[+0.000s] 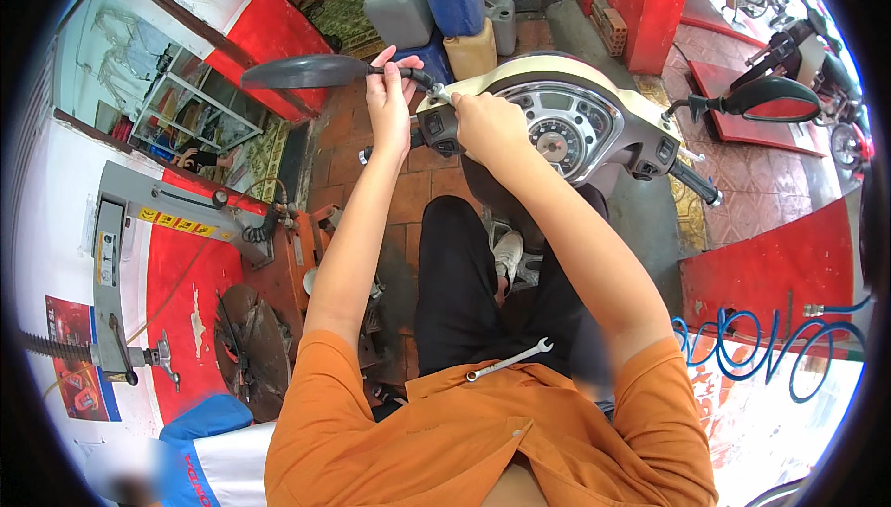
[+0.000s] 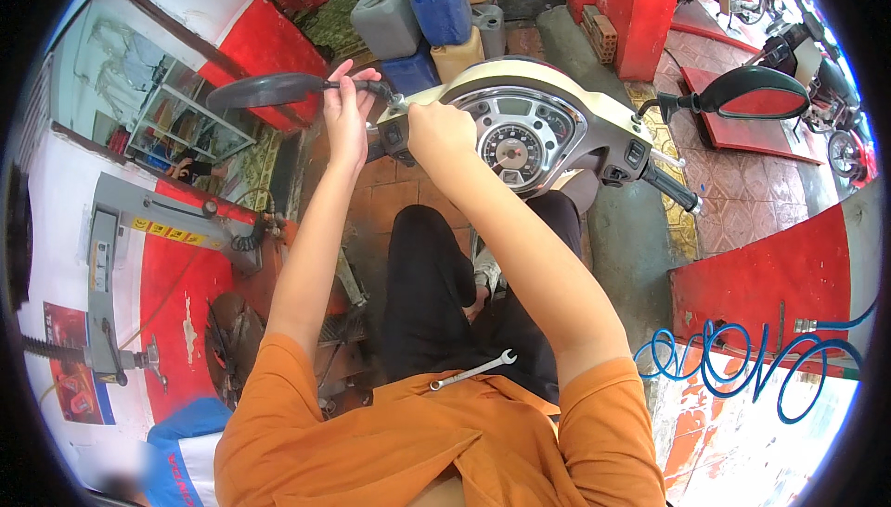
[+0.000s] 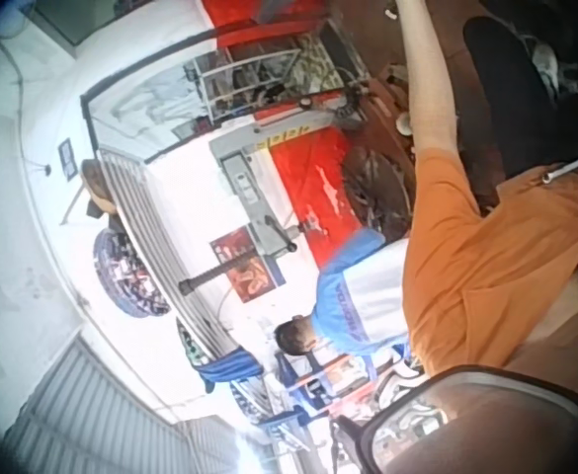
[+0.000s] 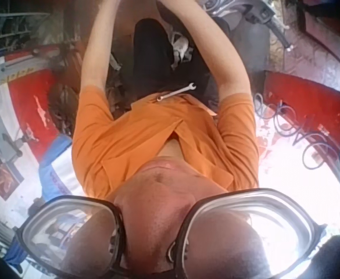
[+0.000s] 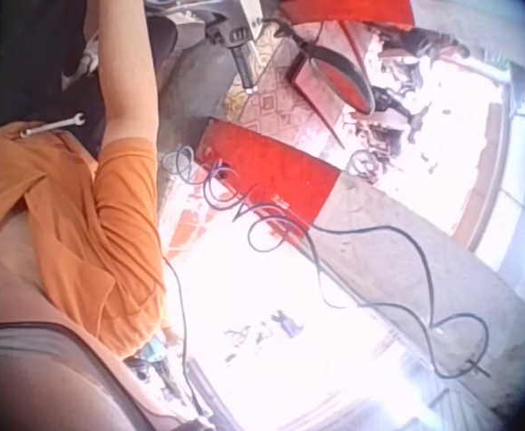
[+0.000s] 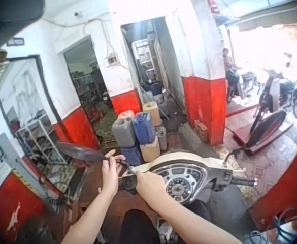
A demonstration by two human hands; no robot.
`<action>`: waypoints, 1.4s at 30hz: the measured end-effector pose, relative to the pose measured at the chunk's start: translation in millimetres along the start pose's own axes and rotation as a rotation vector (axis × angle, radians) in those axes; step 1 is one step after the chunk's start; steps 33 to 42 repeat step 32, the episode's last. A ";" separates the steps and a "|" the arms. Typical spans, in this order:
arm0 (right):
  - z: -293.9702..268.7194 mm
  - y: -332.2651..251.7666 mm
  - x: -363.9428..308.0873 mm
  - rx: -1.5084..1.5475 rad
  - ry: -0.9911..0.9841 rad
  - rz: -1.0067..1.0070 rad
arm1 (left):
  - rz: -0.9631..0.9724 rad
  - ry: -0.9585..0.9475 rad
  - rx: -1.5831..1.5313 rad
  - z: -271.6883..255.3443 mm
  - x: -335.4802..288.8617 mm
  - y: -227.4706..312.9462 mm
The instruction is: The person unscrews a side mirror from the handlebar of a scooter using a wrench and then reattaches it by hand and with the wrench.
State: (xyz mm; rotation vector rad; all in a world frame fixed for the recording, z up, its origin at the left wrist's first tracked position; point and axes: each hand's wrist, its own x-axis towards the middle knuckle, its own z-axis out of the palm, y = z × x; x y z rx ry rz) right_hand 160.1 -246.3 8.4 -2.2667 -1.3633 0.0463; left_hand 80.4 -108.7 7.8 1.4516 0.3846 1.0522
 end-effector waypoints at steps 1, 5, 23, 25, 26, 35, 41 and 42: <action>0.8 -0.4 -0.2 -0.003 0.001 -0.006 | 0.018 -0.015 0.049 -0.5 -2.6 1.1; 2.9 -0.1 0.0 -0.022 0.028 -0.018 | 0.218 0.087 0.345 12.5 -7.5 -4.2; 17.2 13.2 2.6 -0.021 0.174 -0.079 | 0.137 -0.541 0.956 28.4 65.8 7.2; 6.8 6.1 1.0 0.048 0.021 -0.004 | 0.169 -0.640 0.962 16.4 72.1 11.8; 4.6 5.2 1.7 0.048 0.028 -0.004 | 0.137 -0.733 0.942 8.2 75.0 13.9; 3.8 6.3 3.5 0.063 -0.043 0.014 | 0.049 -0.889 0.938 16.7 58.0 46.9; 3.8 6.3 3.5 0.063 -0.043 0.014 | 0.049 -0.889 0.938 16.7 58.0 46.9; 3.8 6.3 3.5 0.063 -0.043 0.014 | 0.049 -0.889 0.938 16.7 58.0 46.9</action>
